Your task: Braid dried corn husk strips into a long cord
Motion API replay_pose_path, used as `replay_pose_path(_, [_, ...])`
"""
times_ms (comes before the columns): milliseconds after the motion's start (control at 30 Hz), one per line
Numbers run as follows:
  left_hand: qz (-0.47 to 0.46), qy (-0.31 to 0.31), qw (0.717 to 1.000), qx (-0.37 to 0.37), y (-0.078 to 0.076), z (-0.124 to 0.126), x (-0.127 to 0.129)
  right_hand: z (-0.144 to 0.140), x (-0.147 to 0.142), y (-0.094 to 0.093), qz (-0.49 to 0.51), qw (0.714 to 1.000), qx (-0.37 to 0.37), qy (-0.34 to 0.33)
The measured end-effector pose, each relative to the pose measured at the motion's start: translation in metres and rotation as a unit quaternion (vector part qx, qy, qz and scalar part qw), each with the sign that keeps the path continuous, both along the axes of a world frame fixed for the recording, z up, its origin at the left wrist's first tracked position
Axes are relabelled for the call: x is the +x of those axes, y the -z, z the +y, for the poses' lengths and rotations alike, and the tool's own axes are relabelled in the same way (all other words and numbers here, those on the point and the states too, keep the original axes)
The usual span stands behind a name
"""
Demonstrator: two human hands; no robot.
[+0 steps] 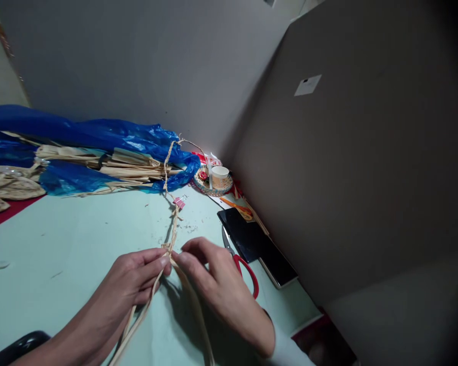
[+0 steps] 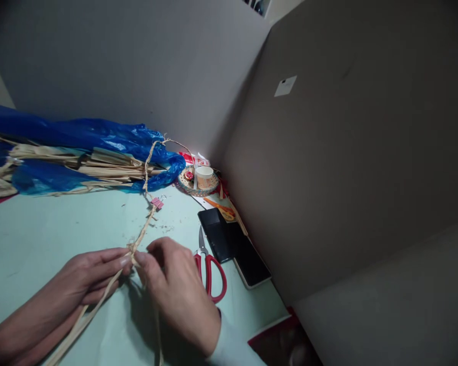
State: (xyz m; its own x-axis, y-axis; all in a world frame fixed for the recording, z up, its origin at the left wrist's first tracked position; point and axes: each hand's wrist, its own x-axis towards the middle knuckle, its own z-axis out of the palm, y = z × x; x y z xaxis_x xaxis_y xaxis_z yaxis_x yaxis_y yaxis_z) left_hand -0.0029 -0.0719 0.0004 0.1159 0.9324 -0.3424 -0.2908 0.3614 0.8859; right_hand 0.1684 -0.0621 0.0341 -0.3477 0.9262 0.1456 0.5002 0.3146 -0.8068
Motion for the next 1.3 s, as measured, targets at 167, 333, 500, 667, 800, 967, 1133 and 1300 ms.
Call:
replay_pose_path(167, [0.016, -0.023, 0.999, -0.019, -0.003, 0.001, 0.001, 0.014, -0.019, 0.02, 0.095, 0.983, -0.125, -0.097])
replay_pose_path(333, [0.142, -0.012, 0.989, 0.031, 0.007, 0.0, -0.003, 0.017, -0.022, 0.034, 0.134, 0.979, -0.12, -0.095])
replay_pose_path(500, [0.271, -0.002, 0.951, 0.148, 0.016, -0.001, -0.006, 0.017, -0.02, 0.038, 0.148, 0.978, -0.125, -0.074])
replay_pose_path(667, [0.32, 0.01, 0.938, 0.131, 0.011, -0.004, -0.005, 0.015, -0.023, 0.032, 0.199, 0.958, -0.198, -0.058])
replay_pose_path(800, [0.318, 0.004, 0.94, 0.121, 0.005, -0.009, -0.001, 0.015, -0.024, 0.029, 0.262, 0.926, -0.268, -0.039])
replay_pose_path(967, [0.326, 0.021, 0.935, 0.139, 0.008, -0.013, -0.004, 0.018, -0.024, 0.031, 0.251, 0.926, -0.279, -0.038])
replay_pose_path(1133, [0.399, 0.029, 0.906, 0.136, -0.002, -0.011, -0.011, 0.014, -0.023, 0.027, 0.1, 0.983, -0.154, 0.005])
replay_pose_path(1300, [0.451, 0.031, 0.883, 0.13, -0.019, -0.003, -0.019, 0.003, -0.019, 0.022, -0.007, 1.0, 0.001, 0.012])
